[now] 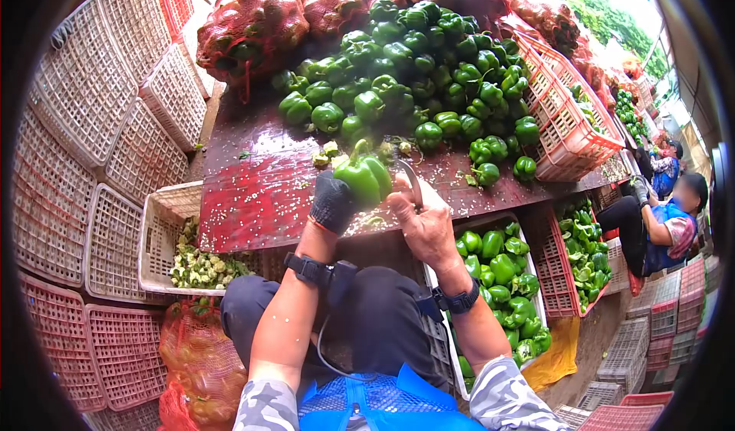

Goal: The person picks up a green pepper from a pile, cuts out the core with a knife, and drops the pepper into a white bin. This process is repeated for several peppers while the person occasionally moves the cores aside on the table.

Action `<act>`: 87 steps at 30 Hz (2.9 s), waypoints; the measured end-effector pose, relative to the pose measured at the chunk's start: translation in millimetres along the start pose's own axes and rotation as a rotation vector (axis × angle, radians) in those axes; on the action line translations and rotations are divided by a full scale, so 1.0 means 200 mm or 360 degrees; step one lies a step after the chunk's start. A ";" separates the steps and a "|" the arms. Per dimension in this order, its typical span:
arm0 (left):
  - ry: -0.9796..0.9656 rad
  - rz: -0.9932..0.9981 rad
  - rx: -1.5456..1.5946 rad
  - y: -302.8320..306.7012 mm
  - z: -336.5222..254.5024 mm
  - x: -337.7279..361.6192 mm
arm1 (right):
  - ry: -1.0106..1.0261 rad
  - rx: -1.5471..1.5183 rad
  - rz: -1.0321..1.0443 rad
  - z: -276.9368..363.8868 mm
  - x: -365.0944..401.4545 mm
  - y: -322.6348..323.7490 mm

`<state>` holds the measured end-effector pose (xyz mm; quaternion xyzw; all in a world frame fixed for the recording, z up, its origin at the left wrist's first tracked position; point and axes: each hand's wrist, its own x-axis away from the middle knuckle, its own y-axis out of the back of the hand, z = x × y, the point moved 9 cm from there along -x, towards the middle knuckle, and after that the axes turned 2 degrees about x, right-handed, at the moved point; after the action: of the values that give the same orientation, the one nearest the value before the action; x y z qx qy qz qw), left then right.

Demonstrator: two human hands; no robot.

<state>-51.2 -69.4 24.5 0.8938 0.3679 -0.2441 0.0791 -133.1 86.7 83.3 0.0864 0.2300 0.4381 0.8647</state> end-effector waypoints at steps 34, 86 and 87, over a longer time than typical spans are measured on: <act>-0.0208 0.0449 -0.1770 -0.07 0.09 0.03 | -0.0062 -0.0373 0.0091 -0.20 -0.04 -0.13; 0.0859 -0.0042 0.0850 0.13 0.37 0.15 | -0.0579 0.0001 0.0105 -0.91 -0.27 -0.15; 0.0903 -0.0070 0.0835 0.12 0.28 0.15 | -0.0247 0.0361 0.0038 -0.87 -0.31 -0.16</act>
<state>-37.7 -85.7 -40.0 0.9075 0.3194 -0.0745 -0.2624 -225.5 8.7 -61.0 0.2200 0.2095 0.4116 0.8593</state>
